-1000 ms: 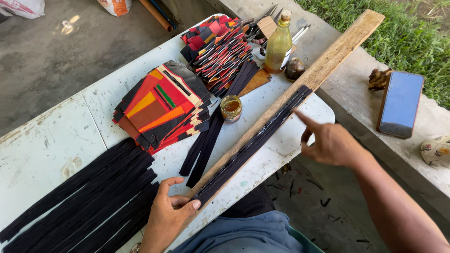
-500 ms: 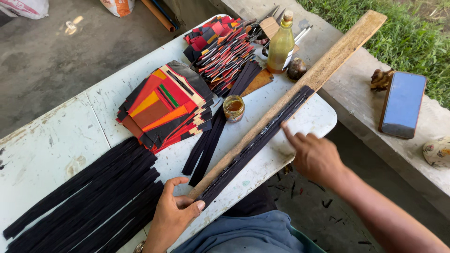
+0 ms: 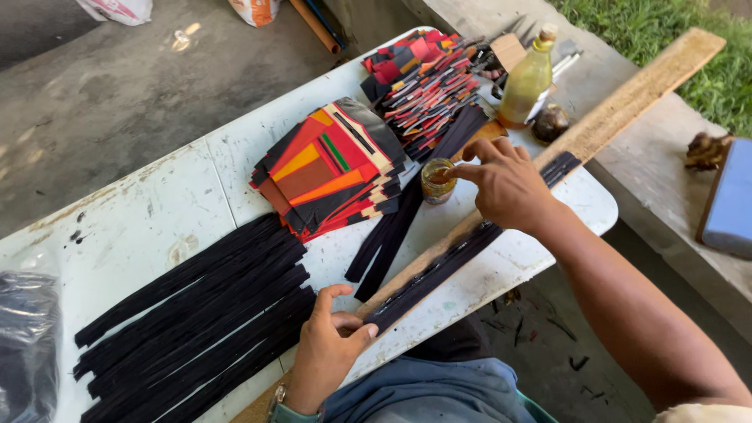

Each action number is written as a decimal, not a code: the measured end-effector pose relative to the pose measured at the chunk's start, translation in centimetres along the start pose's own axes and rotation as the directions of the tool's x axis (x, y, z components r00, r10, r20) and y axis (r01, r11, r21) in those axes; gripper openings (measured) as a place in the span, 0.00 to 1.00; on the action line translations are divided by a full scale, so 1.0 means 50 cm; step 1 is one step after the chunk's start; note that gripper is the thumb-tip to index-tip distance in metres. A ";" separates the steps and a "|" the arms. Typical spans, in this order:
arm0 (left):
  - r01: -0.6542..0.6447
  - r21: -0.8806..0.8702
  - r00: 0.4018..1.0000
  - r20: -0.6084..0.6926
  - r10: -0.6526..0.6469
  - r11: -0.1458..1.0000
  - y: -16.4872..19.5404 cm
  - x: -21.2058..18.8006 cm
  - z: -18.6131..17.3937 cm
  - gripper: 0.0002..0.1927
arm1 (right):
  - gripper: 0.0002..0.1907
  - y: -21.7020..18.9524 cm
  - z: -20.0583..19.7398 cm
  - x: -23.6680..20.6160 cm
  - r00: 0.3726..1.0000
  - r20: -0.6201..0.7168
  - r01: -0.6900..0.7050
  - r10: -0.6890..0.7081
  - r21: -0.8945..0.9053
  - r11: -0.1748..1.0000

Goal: The person repeatedly applies a dark adhesive from a small jar onto long black leather straps using a finger. Each coated strap is then placed onto a growing stack on the table. The person works one strap at a time, smoothing the glue along the length of each strap before stacking it.

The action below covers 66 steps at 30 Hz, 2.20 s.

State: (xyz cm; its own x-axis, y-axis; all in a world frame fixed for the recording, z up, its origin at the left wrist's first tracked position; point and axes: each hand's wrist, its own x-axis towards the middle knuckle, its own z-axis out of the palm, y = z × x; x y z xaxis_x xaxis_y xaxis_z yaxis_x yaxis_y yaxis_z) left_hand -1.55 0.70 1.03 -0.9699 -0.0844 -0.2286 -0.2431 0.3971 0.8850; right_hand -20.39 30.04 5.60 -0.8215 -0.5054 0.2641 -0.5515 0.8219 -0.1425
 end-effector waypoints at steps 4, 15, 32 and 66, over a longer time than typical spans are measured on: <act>0.020 0.010 1.000 -0.001 -0.020 1.000 0.006 -0.001 -0.003 0.33 | 0.31 0.003 0.040 0.056 0.990 0.133 -0.042 0.047 -0.043 0.998; 0.027 -0.067 1.000 -0.009 -0.027 0.997 0.006 -0.005 -0.007 0.32 | 0.33 0.004 0.002 0.059 0.985 0.160 -0.057 0.062 -0.034 0.998; 0.083 -0.109 0.993 -0.071 -0.091 0.991 -0.029 0.007 0.014 0.34 | 0.62 0.140 -0.019 -0.257 0.836 0.526 -0.544 0.159 0.754 0.369; 0.079 -0.129 0.997 0.025 -0.076 0.988 -0.024 -0.001 -0.004 0.35 | 0.35 -0.142 0.012 -0.250 0.970 0.242 0.022 0.010 -0.129 0.991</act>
State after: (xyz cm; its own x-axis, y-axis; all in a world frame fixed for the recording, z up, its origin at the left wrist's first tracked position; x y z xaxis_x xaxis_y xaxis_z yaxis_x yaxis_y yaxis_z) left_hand -1.22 0.04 0.09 -0.9478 -0.0912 -0.3055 -0.3188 0.2676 0.9093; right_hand -6.28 30.36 2.75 -0.8375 -0.5459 0.0241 -0.5463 0.8375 -0.0119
